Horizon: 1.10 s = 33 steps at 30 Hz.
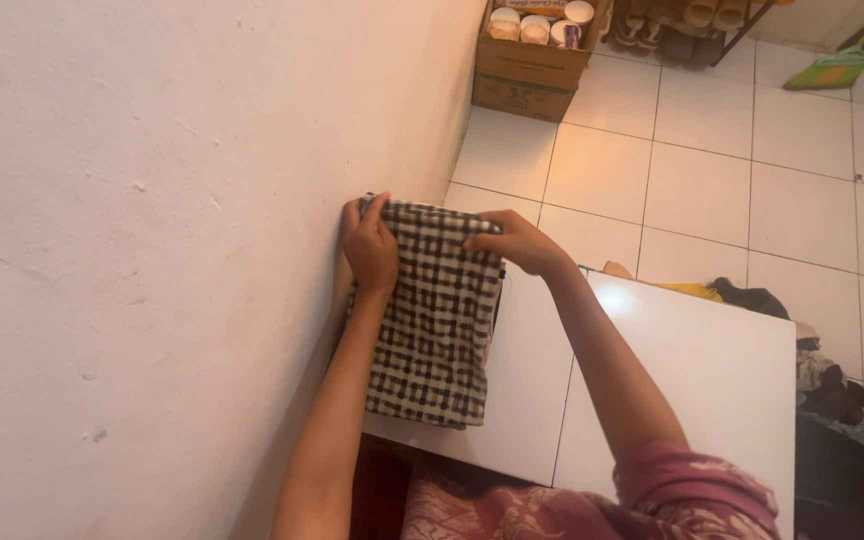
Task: The person picks up several garments from a chair and folds them one by one on a table, including a checkered skirt, a grey shirt, a brown cloth, a camouflage-patterned shirt, a pair of black shorts, a dark blue shirt, and a dark long-sleeved garment.
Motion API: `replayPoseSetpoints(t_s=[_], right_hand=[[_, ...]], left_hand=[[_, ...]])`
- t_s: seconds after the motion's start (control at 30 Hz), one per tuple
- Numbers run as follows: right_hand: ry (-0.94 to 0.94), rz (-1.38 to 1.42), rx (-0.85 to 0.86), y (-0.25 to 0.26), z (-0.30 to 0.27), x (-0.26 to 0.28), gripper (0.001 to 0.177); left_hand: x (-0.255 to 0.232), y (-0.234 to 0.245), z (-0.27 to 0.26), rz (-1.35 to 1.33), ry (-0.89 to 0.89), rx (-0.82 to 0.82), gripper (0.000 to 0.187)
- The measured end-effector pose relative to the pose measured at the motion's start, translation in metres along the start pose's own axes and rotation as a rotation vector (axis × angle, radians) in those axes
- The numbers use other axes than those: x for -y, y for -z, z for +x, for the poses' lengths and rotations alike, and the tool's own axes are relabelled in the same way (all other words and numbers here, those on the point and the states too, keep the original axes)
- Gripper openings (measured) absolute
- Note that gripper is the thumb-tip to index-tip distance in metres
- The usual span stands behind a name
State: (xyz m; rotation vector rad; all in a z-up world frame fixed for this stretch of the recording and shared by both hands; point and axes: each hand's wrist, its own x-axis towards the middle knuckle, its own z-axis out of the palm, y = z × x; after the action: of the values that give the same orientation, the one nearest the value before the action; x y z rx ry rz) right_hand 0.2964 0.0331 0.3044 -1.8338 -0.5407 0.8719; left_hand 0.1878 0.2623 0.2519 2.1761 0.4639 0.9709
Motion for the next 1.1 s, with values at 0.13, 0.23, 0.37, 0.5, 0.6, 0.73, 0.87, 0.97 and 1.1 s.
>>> replayPoseSetpoints(t_s=[0.13,0.23,0.37,0.5,0.6,0.73,0.87,0.97,1.1], right_hand=[[-0.248,0.376,-0.182,-0.019,0.031,-0.072,0.044],[-0.211,-0.024,-0.518,-0.034,0.032,-0.106,0.055],[0.239,-0.465,-0.774,-0.085,0.019,-0.102,0.041],[0.250,-0.779,-0.595,-0.142,0.001,-0.081,0.053],[0.050,-0.669,-0.471,-0.154,-0.010,-0.097,0.056],[0.054,-0.632,-0.499,-0.150,0.009,-0.109,0.060],[0.112,-0.661,-0.532,-0.147,0.002,-0.106,0.065],[0.215,-0.673,-0.557,-0.164,-0.043,-0.103,0.083],[0.452,-0.948,-0.348,-0.208,-0.133,-0.123,0.068]], left_hand=[[0.026,-0.024,0.006,0.389,-0.141,0.169,0.031],[0.015,-0.032,-0.001,0.386,-0.025,0.402,0.042],[0.003,-0.030,-0.041,0.535,-0.061,0.442,0.051],[0.025,-0.028,-0.070,0.626,-0.044,0.470,0.056],[0.047,-0.046,-0.075,0.553,-0.006,0.529,0.063],[0.062,-0.056,-0.077,0.484,0.004,0.514,0.064],[0.076,-0.062,-0.074,0.526,-0.046,0.488,0.061],[0.097,-0.066,-0.080,0.547,-0.260,0.402,0.060],[0.115,-0.068,-0.085,0.532,-0.365,0.314,0.057]])
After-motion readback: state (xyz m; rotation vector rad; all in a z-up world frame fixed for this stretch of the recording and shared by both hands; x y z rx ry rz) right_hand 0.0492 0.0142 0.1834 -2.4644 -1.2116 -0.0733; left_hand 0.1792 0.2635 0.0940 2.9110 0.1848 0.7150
